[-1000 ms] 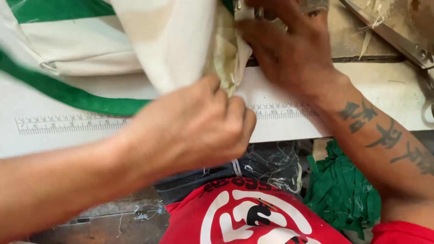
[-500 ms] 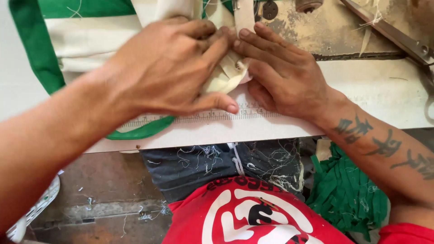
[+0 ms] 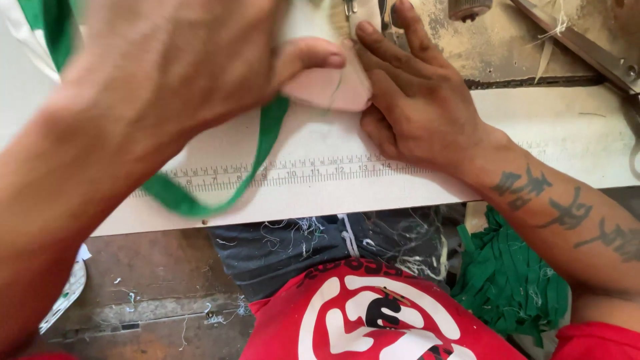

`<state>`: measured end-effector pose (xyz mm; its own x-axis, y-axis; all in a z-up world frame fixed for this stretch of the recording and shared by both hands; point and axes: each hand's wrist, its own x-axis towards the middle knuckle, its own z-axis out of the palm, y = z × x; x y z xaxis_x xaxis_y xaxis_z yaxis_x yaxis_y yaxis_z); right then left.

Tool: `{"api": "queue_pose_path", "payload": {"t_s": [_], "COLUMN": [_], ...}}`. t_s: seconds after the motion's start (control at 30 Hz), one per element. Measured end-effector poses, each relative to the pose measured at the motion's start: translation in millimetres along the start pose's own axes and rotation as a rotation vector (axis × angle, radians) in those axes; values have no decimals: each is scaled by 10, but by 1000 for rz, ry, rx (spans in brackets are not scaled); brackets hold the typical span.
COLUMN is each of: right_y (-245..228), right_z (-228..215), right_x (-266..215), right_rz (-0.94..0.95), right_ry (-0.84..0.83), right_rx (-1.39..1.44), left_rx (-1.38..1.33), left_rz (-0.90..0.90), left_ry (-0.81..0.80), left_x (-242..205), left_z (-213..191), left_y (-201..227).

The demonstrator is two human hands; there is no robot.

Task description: A worker is finishing a tote bag by turning it inside out, inspecting the seams, and sewing specific sections using an industrial sewing machine.

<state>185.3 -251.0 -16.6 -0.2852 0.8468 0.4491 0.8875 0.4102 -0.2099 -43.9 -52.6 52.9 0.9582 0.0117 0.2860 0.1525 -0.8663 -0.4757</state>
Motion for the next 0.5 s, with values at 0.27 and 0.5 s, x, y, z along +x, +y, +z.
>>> {"api": "queue_pose_path", "payload": {"t_s": [0.27,0.5], "right_y": [13,-642], "right_z": [-94,-243], "right_x": [134,72], "right_rz": [-90,-171], "right_ry": [-60,112], "right_rx": [24,116], "left_rx": [-322,-416], "left_rz": [543,346], "left_ry": [-426,-235], "left_x": [-299,115], "left_z": [-1348,-563], "left_y": [786,447]}}
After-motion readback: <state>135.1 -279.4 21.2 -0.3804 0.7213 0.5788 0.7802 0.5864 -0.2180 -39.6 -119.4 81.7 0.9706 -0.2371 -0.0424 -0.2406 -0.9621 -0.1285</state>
